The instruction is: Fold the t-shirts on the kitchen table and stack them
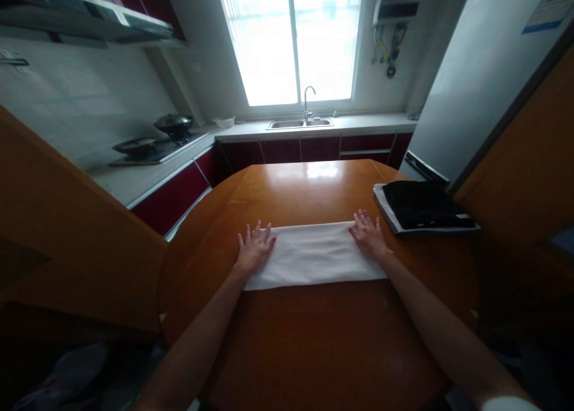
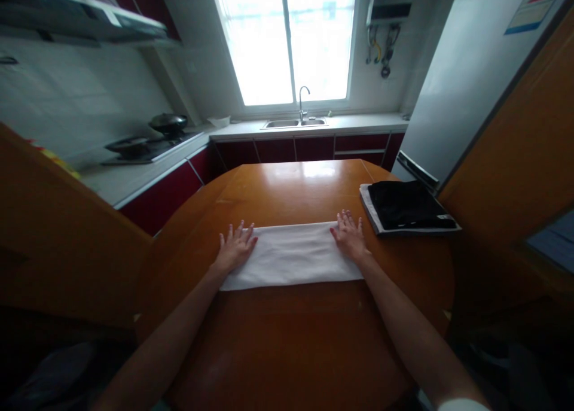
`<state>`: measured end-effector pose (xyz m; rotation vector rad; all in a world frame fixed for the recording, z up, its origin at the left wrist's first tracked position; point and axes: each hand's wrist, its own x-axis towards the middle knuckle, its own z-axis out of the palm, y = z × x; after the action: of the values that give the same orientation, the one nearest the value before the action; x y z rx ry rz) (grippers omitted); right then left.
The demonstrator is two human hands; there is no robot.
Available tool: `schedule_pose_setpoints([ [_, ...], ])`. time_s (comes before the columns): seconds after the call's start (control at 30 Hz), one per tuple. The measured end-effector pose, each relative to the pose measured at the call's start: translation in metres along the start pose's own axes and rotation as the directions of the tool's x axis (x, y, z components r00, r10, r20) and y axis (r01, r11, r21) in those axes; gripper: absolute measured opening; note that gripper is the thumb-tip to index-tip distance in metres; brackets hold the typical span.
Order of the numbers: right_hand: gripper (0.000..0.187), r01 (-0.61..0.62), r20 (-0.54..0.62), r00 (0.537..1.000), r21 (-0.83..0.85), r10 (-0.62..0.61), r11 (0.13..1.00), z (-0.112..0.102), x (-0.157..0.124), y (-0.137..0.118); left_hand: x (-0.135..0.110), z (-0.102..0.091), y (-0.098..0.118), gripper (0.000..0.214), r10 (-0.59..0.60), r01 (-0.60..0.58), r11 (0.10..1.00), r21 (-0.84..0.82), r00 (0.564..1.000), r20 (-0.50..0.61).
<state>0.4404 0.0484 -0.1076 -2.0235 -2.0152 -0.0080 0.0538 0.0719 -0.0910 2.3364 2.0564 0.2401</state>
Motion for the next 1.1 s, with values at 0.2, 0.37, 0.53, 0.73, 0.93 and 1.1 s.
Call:
schedule_pose_setpoints([
  [0.2, 0.06, 0.155, -0.106, 0.983, 0.076, -0.147, 0.985, -0.012, -0.028, -0.062, -0.025, -0.003, 0.062, 0.058, 0.259, -0.256, 0.966, 0.036, 0.956, -0.137],
  [0.37, 0.065, 0.254, 0.113, 0.957, 0.128, -0.269, 0.959, 0.007, -0.046, -0.096, -0.039, 0.018, 0.089, 0.058, 0.405, -0.405, 0.914, -0.011, 0.914, 0.021],
  [0.53, 0.067, 0.233, 0.164, 0.954, 0.131, -0.253, 0.964, 0.013, -0.044, -0.093, -0.038, 0.022, 0.085, 0.059, 0.4, -0.398, 0.917, -0.037, 0.915, 0.055],
  [0.73, 0.064, 0.229, 0.114, 0.963, 0.145, -0.246, 0.963, 0.009, -0.045, -0.094, -0.037, 0.021, 0.086, 0.057, 0.394, -0.392, 0.919, -0.043, 0.918, 0.047],
  [0.93, 0.059, 0.297, 0.085, 0.946, 0.168, -0.314, 0.94, 0.007, -0.052, -0.103, -0.037, 0.024, 0.084, 0.054, 0.401, -0.401, 0.916, -0.032, 0.916, 0.024],
  [1.1, 0.061, 0.275, 0.138, 0.943, 0.186, -0.302, 0.943, 0.009, -0.053, -0.104, -0.037, 0.024, 0.084, 0.053, 0.402, -0.402, 0.915, -0.028, 0.915, 0.016],
])
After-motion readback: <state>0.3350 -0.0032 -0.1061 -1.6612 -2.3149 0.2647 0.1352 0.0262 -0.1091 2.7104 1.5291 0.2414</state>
